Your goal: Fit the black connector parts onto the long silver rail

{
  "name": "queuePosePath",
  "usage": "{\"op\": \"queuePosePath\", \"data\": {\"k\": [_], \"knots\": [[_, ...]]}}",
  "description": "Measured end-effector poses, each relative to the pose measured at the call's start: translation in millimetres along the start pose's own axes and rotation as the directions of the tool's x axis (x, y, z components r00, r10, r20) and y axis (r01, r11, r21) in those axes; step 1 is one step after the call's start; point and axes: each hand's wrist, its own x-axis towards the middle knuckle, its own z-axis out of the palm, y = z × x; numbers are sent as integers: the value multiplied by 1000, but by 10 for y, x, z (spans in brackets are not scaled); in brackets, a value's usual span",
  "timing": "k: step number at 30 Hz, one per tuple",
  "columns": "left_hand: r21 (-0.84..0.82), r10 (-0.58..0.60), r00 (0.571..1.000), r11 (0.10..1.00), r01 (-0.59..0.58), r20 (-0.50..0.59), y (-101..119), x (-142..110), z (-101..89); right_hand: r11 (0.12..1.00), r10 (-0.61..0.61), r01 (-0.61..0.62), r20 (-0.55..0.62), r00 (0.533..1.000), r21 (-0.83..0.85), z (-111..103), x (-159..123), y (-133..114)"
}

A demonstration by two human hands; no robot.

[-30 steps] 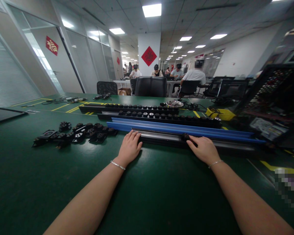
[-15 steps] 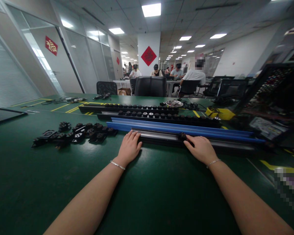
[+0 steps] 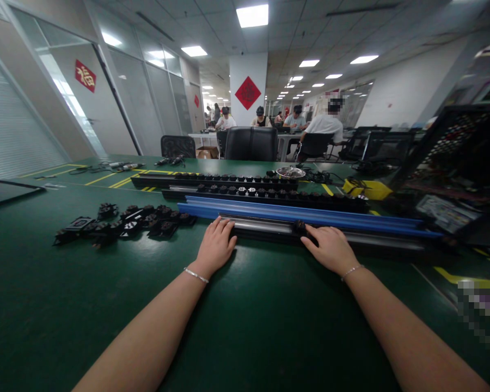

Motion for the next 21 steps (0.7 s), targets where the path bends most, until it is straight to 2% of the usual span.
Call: {"op": "queuePosePath", "data": {"k": [21], "knots": [[14,11,1000,1000,-11,5,-8,8,1,999,0,2,67,998,-37,-17,18,-153]]}}
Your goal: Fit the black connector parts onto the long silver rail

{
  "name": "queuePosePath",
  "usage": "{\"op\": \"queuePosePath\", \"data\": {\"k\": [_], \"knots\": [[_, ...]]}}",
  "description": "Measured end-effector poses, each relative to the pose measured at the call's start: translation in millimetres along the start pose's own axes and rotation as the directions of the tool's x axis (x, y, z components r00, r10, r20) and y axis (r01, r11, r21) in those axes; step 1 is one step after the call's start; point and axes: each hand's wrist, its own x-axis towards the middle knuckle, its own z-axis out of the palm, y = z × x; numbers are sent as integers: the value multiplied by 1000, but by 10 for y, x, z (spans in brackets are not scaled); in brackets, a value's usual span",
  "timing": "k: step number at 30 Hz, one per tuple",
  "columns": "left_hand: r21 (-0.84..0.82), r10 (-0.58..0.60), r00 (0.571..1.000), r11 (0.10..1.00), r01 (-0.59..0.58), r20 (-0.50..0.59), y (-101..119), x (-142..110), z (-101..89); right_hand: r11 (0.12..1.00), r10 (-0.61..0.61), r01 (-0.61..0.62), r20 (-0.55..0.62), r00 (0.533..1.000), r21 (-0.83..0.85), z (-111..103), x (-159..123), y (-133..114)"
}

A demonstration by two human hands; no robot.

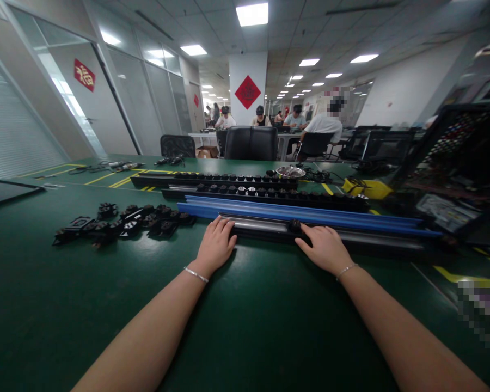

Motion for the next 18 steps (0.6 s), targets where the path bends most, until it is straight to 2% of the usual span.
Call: {"op": "queuePosePath", "data": {"k": [18], "knots": [[-2,-24,999,1000,25,33,31,11,-37,1000,16,-16,23,1000,22,19,10,-32]]}}
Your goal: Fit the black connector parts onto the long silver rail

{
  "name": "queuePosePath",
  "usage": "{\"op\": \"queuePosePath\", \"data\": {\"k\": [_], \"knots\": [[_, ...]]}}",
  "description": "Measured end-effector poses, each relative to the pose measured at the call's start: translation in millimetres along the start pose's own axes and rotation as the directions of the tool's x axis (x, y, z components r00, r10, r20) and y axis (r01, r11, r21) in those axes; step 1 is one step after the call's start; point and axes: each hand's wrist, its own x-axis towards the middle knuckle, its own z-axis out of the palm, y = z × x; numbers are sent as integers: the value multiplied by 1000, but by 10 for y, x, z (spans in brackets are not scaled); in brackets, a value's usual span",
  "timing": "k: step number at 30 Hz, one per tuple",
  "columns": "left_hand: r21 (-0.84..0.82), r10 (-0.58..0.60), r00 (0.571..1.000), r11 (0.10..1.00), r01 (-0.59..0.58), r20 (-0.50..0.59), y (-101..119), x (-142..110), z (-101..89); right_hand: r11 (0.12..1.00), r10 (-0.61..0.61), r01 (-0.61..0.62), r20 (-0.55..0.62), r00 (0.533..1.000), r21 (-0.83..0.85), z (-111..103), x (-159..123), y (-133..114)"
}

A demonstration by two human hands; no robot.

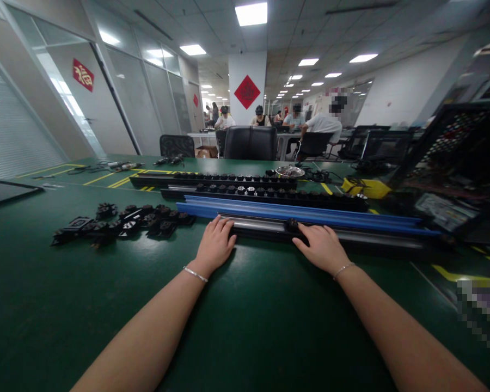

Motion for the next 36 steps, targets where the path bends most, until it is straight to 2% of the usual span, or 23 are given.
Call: {"op": "queuePosePath", "data": {"k": [29,36], "knots": [[13,-29,999,1000,28,28,54,9,-10,999,9,-9,-11,1000,48,49,26,-104],[17,-30,999,999,30,25,49,13,7,997,-55,59,-66,996,56,87,1,-169]]}}
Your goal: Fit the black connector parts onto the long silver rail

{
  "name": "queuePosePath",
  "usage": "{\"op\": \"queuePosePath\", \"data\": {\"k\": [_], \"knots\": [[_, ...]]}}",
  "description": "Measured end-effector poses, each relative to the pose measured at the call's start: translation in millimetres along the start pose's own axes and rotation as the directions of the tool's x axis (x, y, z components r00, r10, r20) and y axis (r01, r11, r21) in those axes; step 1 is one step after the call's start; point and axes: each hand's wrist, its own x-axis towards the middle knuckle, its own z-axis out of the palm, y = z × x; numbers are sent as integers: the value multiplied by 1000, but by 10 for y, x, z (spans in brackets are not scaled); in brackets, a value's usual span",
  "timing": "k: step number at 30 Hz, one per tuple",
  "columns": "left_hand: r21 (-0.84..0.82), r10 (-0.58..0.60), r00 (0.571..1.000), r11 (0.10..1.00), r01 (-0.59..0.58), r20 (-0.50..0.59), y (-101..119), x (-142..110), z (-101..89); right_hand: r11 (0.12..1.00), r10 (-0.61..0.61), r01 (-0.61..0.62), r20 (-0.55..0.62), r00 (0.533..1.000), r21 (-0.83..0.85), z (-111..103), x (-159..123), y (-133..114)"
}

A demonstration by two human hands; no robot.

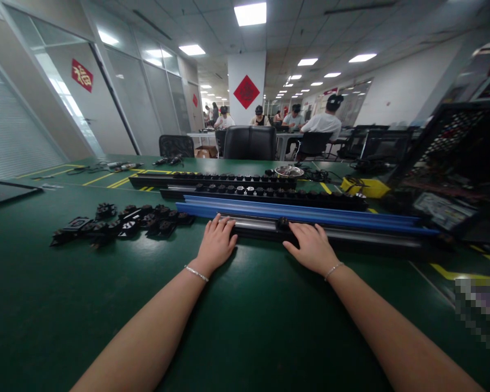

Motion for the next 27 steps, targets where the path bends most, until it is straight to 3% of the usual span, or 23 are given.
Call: {"op": "queuePosePath", "data": {"k": [11,19,27], "knots": [[7,27,998,1000,-27,-56,97,37,-87,999,-50,50,-18,999,-17,16,-14,-11],[-82,181,983,981,-178,26,587,101,-17,999,-13,14,23,1000,-52,-21,13,-51],[-103,40,998,994,-35,49,1067,278,190,997,-4,5,11,1000,-77,-1,6,-61]]}}
